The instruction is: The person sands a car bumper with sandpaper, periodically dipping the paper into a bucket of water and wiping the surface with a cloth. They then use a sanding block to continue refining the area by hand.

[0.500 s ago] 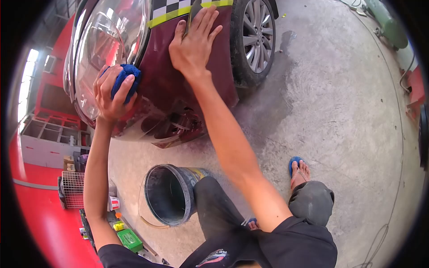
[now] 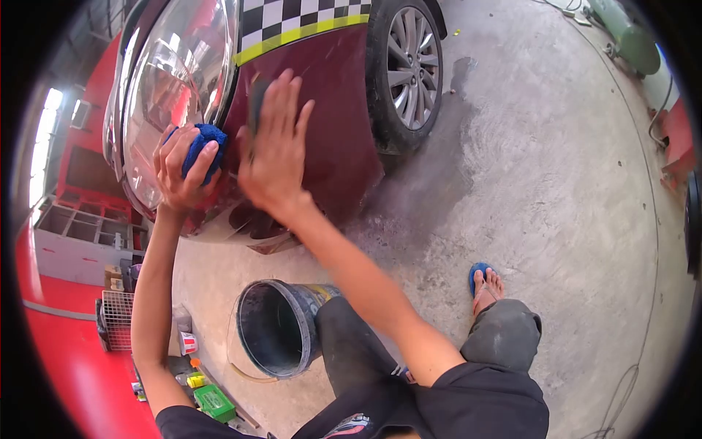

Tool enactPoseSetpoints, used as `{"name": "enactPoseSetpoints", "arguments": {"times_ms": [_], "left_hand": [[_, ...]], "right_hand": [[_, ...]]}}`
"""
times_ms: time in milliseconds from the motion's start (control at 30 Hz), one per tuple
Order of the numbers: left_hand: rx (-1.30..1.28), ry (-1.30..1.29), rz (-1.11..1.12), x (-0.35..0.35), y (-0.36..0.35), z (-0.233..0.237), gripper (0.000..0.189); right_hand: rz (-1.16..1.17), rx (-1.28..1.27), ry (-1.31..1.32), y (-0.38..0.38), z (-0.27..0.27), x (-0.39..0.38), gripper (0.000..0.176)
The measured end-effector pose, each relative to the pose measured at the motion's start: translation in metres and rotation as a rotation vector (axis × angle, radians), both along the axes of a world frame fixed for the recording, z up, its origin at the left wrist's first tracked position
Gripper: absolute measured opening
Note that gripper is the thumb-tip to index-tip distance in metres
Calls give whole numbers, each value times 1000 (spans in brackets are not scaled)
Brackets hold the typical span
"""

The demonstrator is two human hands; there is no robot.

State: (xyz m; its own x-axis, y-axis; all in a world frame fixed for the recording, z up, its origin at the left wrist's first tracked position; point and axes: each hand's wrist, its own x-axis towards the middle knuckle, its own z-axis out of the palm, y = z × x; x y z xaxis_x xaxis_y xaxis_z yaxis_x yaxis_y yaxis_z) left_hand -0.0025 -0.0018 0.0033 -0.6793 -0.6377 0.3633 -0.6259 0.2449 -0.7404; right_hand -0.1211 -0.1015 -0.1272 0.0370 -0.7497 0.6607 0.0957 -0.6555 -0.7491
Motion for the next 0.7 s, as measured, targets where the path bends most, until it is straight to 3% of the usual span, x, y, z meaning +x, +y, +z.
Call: {"name": "enactPoseSetpoints", "arguments": {"times_ms": [67, 167, 267, 400, 600, 700], "left_hand": [[19, -5, 0, -2, 1, 2, 64], [16, -12, 0, 0, 0, 1, 65], [5, -8, 0, 0, 2, -1, 65], [10, -10, 0, -1, 0, 1, 65], [1, -4, 11, -5, 1, -1, 64], [-3, 2, -3, -2, 1, -1, 63]], "right_hand": [[121, -41, -36, 13, -6, -4, 79], [-107, 55, 95, -69, 12, 1, 71], [-103, 157, 11, -70, 14, 8, 69], [146, 35, -33, 36, -18, -2, 78], [-74, 100, -36, -93, -7, 13, 77], [27, 84, -71, -18, -38, -5, 72]]}}
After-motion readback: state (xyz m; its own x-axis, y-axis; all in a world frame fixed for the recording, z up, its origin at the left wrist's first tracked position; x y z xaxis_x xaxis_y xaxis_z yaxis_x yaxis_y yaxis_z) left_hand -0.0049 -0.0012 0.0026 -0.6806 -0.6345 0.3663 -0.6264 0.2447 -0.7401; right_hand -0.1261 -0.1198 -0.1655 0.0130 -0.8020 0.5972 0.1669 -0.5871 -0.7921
